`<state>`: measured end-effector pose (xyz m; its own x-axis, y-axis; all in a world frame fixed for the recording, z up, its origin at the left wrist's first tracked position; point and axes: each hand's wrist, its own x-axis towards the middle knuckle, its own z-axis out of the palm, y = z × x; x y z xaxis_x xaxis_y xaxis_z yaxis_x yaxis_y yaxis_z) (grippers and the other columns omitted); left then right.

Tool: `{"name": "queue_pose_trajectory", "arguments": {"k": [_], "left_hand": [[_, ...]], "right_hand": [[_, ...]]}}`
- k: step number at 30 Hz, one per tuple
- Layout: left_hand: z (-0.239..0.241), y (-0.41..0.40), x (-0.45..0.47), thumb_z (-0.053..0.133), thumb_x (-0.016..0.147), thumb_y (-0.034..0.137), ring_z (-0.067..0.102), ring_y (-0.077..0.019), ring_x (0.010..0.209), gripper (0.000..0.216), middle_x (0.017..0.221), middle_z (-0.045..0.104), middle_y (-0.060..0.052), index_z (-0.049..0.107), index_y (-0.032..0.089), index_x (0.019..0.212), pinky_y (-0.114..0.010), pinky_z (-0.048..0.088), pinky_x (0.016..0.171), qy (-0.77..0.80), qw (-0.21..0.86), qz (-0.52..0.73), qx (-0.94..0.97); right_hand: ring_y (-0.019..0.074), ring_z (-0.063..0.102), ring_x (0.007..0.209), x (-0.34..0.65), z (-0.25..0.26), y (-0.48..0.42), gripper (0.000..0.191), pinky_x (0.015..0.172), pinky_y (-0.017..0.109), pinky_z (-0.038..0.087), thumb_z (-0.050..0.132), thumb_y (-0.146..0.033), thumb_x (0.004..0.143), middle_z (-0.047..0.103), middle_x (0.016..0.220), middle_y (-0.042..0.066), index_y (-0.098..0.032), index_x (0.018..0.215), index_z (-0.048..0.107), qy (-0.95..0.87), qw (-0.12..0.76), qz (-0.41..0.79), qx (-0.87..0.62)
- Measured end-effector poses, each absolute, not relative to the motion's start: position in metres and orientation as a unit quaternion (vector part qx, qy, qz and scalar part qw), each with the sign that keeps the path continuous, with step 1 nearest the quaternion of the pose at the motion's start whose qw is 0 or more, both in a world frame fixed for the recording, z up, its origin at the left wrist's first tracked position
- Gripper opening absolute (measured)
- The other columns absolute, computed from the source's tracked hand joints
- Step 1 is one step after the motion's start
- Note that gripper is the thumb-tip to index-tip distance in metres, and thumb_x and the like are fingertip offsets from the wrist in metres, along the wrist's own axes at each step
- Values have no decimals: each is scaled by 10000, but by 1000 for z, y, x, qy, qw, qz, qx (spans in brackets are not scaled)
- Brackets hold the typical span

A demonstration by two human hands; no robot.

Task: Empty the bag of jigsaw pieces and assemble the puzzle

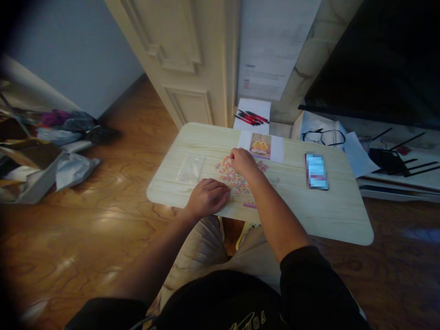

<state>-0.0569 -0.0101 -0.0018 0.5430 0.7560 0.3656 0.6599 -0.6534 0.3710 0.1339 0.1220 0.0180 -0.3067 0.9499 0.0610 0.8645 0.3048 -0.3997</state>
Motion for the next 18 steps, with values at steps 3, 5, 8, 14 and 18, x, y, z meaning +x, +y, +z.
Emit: {"name": "queue_pose_trajectory", "arguments": {"k": [3, 5, 8, 14, 18], "left_hand": [[2, -8, -46, 554, 990, 314, 653, -244, 1116, 237, 1206, 741, -62, 730, 240, 1129, -431, 505, 968, 409, 96, 244, 874], [6, -5, -38, 572, 981, 338, 620, -266, 1206, 292, 1327, 693, -78, 699, 240, 1224, -451, 496, 1019, 433, 87, 232, 867], [10, -1, -28, 588, 974, 381, 575, -295, 1291, 361, 1416, 637, -98, 659, 241, 1299, -480, 476, 1067, 476, 68, 215, 850], [16, 8, -19, 590, 975, 401, 574, -294, 1297, 388, 1423, 632, -90, 642, 226, 1317, -467, 476, 1070, 503, 61, 226, 832], [18, 11, 1, 572, 991, 386, 586, -280, 1278, 381, 1429, 639, -79, 647, 237, 1334, -462, 479, 1064, 449, 80, 224, 861]], "right_hand": [[235, 646, 1020, 135, 20, 117, 242, 956, 320, 473, 563, -131, 932, 715, 1104, 132, -154, 1089, 746, -801, 151, 139, -563], [242, 646, 1018, 135, 21, 115, 218, 953, 322, 475, 567, -123, 923, 707, 1104, 146, -148, 1032, 754, -804, 134, 138, -563], [241, 647, 1003, 134, 20, 112, 206, 935, 325, 479, 556, -87, 907, 714, 1069, 145, -142, 983, 740, -800, 130, 144, -568], [182, 669, 891, 159, 24, 100, 267, 855, 295, 507, 592, -85, 884, 758, 992, 51, -180, 1088, 735, -748, 262, 237, -562], [163, 679, 804, 211, 32, 85, 158, 811, 288, 521, 676, -126, 841, 769, 918, 29, -174, 966, 758, -687, 314, 288, -589]]}}
